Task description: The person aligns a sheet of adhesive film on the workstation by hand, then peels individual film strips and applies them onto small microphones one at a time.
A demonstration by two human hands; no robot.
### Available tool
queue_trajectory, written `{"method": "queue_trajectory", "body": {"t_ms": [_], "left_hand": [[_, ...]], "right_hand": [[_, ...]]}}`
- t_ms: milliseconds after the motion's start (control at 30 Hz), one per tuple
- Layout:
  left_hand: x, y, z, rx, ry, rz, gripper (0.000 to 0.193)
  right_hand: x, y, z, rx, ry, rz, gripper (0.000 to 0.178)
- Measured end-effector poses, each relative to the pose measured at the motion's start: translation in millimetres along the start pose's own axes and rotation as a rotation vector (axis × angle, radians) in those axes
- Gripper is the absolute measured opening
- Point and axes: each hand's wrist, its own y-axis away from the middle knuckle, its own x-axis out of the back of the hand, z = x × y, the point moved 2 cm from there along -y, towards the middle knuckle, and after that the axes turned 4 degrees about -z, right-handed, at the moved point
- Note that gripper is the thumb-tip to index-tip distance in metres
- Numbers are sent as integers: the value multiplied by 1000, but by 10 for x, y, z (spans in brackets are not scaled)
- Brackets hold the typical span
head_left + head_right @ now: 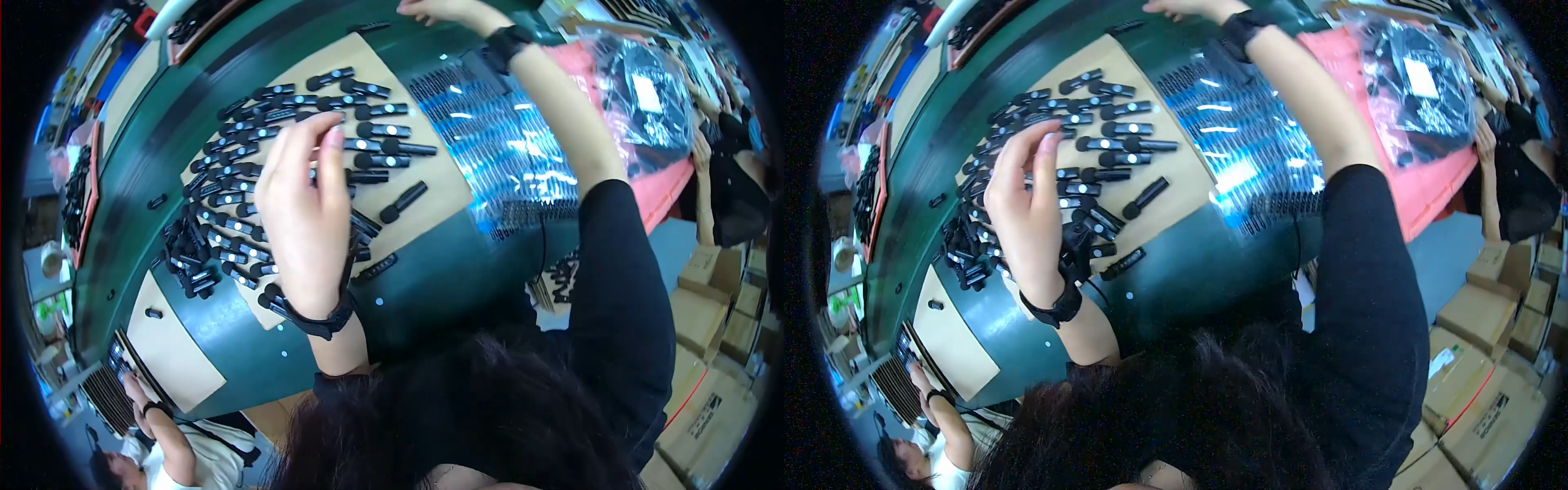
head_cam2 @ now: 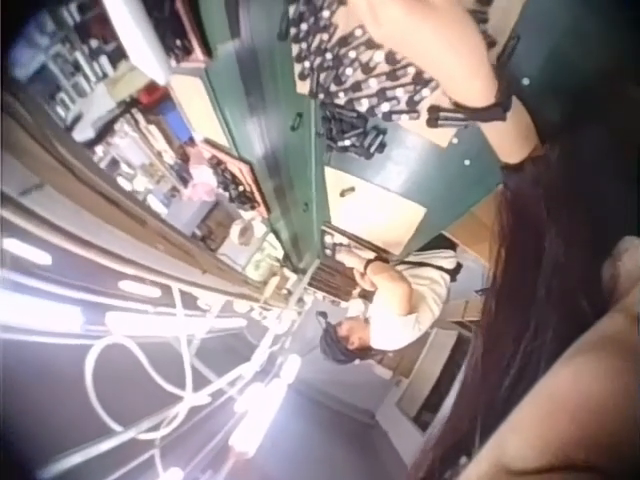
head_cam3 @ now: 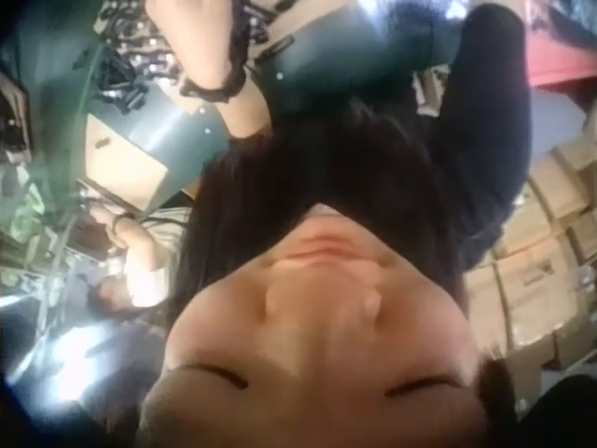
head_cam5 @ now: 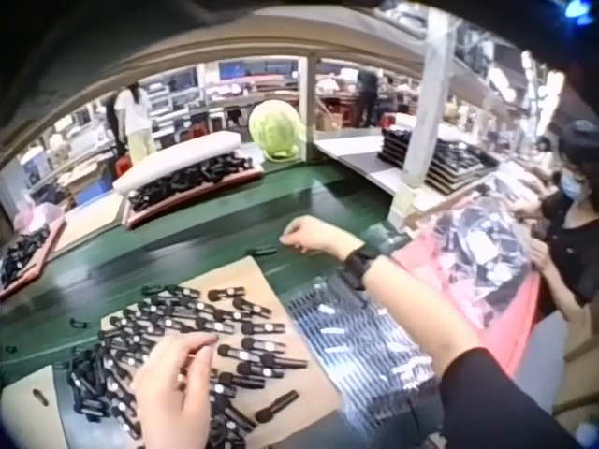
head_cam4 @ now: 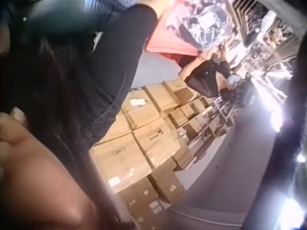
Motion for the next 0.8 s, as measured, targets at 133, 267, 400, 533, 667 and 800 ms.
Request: {"method": "queue_trajectory", "body": {"t_ms": [133,267,400,533,667,800], "left_hand": [[-479,106,264,-236,82,-266,12],[-1179,416,468,-386,-60,-568,13],[-1762,574,359,-511,-165,-620,12],[-1901,577,343,-417,-89,-671,6],[-1869,562,407,-304,-138,-724,6],[-1612,646,614,-519,-91,-467,9]], "right_hand": [[195,793,283,157,120,-206,23],[-66,1621,677,198,467,-177,38],[-238,1863,943,155,480,-39,44],[-240,1862,981,155,495,-20,48],[-247,1883,985,133,455,-13,46],[-233,1874,971,187,465,-20,45]]}}
